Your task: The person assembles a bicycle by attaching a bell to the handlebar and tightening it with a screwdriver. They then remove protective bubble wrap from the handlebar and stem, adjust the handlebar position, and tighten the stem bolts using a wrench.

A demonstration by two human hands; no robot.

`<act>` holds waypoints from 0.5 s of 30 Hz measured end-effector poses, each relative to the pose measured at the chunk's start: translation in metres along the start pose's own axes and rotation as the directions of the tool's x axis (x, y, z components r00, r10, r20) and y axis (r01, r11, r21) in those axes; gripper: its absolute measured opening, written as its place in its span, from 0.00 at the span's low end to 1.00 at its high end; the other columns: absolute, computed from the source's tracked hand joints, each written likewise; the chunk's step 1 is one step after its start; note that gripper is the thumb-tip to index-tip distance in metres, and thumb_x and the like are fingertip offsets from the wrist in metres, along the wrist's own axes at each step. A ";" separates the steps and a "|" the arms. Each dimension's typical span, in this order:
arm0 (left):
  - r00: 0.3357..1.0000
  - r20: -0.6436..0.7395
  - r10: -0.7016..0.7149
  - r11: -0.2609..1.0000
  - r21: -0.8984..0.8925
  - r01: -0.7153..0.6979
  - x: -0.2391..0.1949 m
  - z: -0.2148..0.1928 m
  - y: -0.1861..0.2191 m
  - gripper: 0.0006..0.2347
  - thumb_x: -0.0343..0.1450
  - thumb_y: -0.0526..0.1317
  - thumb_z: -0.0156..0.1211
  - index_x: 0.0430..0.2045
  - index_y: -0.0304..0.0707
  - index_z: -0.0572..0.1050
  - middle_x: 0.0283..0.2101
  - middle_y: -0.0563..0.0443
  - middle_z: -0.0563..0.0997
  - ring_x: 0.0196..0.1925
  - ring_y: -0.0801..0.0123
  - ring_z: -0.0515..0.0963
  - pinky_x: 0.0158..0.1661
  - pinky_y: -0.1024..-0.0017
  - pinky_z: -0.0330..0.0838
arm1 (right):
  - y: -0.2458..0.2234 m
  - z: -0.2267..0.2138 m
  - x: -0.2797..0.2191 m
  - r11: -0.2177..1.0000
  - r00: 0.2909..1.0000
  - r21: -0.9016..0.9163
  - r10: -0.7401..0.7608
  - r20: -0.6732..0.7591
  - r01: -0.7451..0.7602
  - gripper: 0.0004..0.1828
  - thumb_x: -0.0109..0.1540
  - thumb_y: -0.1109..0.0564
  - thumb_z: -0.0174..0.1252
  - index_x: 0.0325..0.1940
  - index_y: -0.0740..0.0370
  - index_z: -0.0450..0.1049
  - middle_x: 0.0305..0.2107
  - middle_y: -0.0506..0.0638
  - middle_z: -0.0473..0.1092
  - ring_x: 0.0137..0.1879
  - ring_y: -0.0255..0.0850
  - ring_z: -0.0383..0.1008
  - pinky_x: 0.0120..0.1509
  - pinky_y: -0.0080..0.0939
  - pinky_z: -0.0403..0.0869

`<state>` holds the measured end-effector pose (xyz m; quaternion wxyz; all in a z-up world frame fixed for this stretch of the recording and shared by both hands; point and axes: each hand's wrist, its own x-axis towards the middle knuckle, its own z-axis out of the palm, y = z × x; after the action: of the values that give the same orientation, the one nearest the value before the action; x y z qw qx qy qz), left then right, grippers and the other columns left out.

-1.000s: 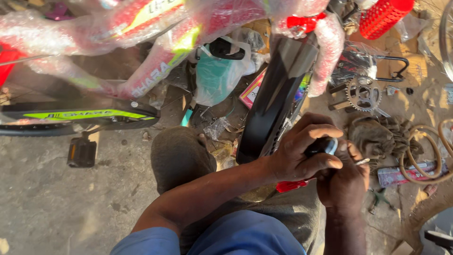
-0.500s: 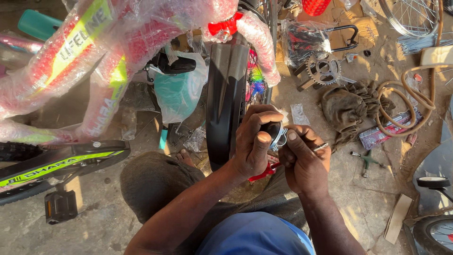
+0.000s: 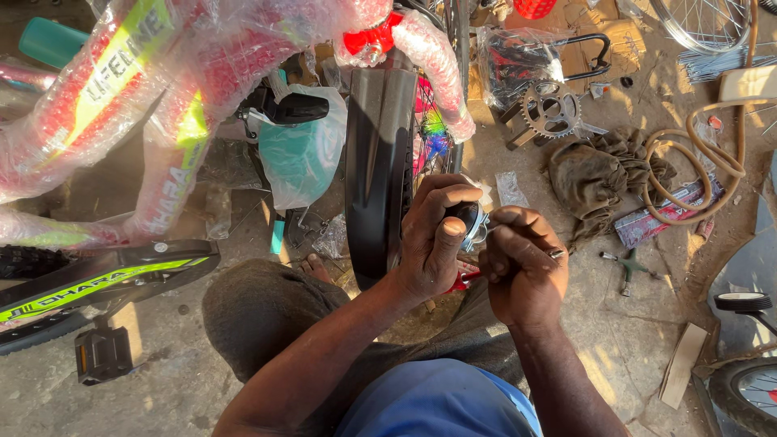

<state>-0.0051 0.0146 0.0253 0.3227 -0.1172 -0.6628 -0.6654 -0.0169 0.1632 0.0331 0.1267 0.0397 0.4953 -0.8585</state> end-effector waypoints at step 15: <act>1.000 0.006 0.013 1.000 0.028 -0.013 -0.003 0.002 -0.002 0.24 0.84 0.58 0.38 0.52 0.34 0.73 0.52 0.43 0.75 0.49 0.69 0.78 0.47 0.71 0.75 | -0.004 0.005 0.000 0.998 0.999 -0.052 0.021 -0.025 -0.022 0.03 0.67 0.65 0.55 0.43 0.66 0.73 0.28 0.46 0.69 0.24 0.30 0.58 0.27 0.32 0.61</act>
<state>-0.0049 0.0172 0.0219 0.3267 -0.1191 -0.6723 -0.6535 -0.0176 0.1610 0.0390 0.1309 0.0524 0.5186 -0.8433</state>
